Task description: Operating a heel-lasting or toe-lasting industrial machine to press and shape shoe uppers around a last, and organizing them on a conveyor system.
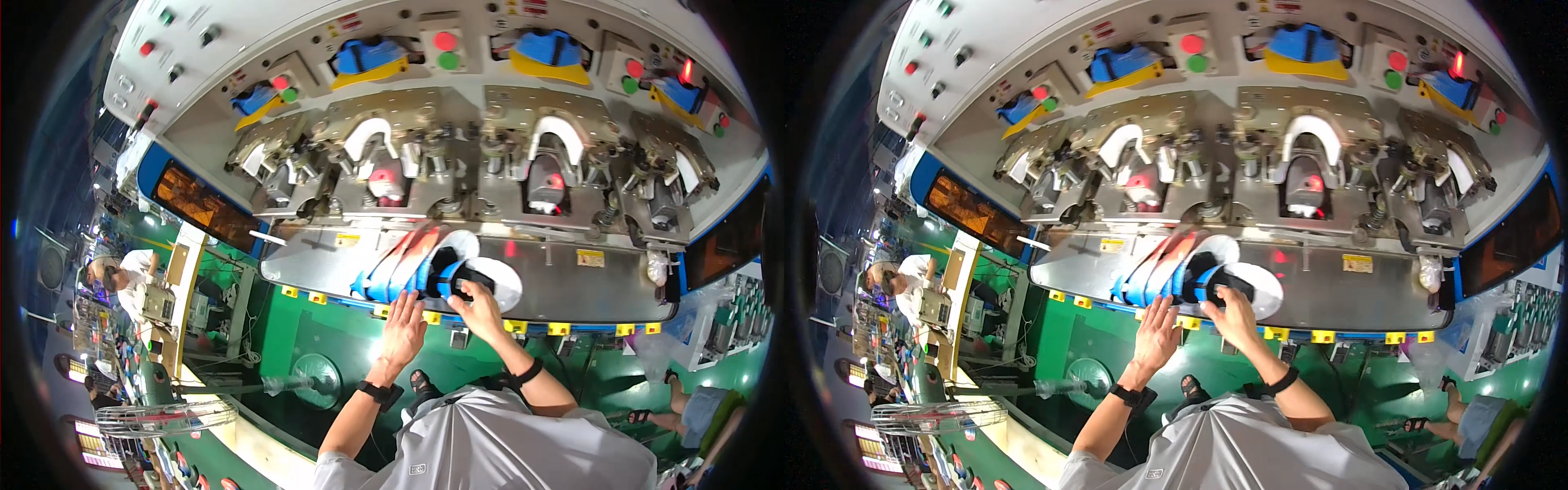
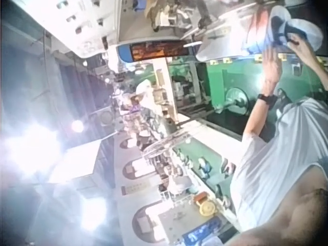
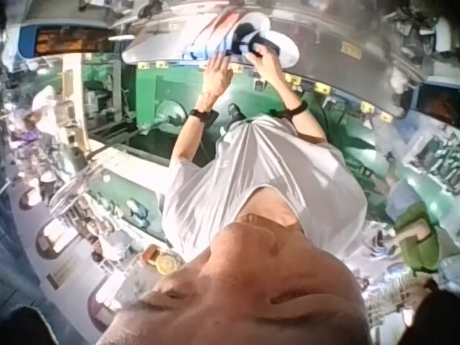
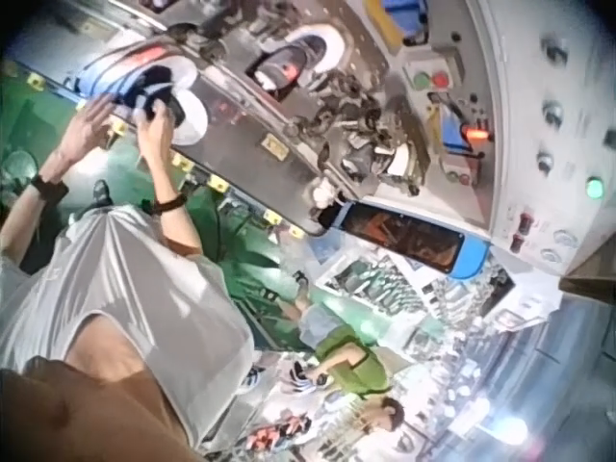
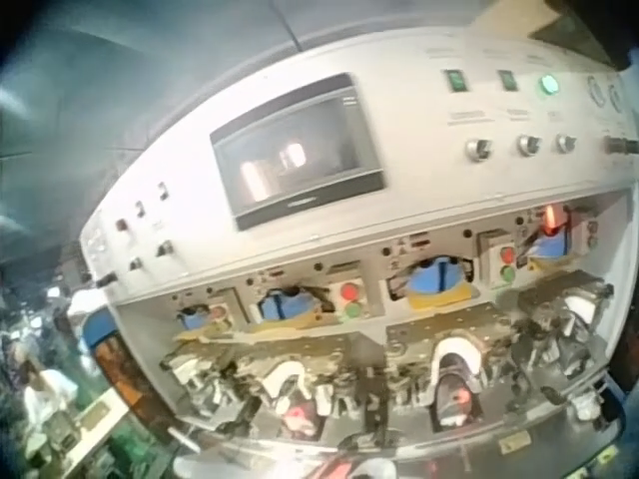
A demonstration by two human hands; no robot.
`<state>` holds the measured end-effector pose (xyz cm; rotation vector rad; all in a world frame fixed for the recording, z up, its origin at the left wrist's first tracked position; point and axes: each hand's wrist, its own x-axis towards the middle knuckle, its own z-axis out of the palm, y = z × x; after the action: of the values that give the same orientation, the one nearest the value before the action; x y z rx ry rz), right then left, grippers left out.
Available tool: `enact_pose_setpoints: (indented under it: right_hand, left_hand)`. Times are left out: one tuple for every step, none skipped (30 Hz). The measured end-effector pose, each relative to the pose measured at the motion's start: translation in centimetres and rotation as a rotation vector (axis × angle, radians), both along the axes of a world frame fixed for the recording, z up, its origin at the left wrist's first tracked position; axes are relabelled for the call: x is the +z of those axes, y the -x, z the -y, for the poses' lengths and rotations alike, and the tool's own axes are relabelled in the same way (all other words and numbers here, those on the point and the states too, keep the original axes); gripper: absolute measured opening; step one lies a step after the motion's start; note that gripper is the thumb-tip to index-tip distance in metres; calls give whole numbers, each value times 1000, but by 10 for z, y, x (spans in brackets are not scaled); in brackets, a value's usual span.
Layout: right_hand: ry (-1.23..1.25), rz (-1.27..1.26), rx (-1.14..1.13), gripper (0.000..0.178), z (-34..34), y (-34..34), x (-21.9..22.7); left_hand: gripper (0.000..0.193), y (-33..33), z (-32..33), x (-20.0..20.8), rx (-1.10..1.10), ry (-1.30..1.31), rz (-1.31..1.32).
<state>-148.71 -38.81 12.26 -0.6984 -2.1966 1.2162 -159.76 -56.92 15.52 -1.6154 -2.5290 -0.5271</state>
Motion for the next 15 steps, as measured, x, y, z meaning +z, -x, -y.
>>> enact_pose_setpoints:
  right_hand:
    - [81,109,-12,48,4,19,-2]
    - [-19,275,-23,48,9,34,-1]
    - [-115,445,-41,47,15,46,-4]
    - [-214,413,-47,43,17,53,-26]
    - [-210,479,-85,37,31,60,-20]
    - [-140,489,-162,34,35,66,-33]
    - [-67,491,-232,32,44,72,-38]
    - [-108,336,-268,28,47,66,-41]
    - [-151,178,-302,25,47,56,-42]
    - [-14,40,-307,26,54,58,-26]
    - [-45,81,-324,31,57,57,-17]
    - [-50,69,-264,32,56,59,-18]
    - [-58,57,-211,33,54,61,-19]
    - [27,91,-187,33,52,66,-26]
    - [113,121,-159,34,49,73,-32]
  left_hand:
    - [47,15,15,-4,-8,-7,10]
    - [52,27,29,1,35,-26,78]
    - [58,41,42,5,72,-44,149]
    - [66,55,52,6,74,-39,146]
    - [75,70,65,5,88,-29,147]
    - [77,84,70,4,58,-61,166]
    - [79,98,74,6,37,-88,180]
    - [82,109,73,4,26,-81,173]
    - [82,114,71,0,7,-83,188]
    - [82,122,68,-3,26,-66,210]
    - [81,127,61,-5,28,-49,235]
    - [80,133,54,-5,24,-50,287]
    - [80,138,48,-7,-6,-52,286]
    - [79,142,42,-10,-6,-85,297]
    - [78,148,37,-12,-1,-117,306]
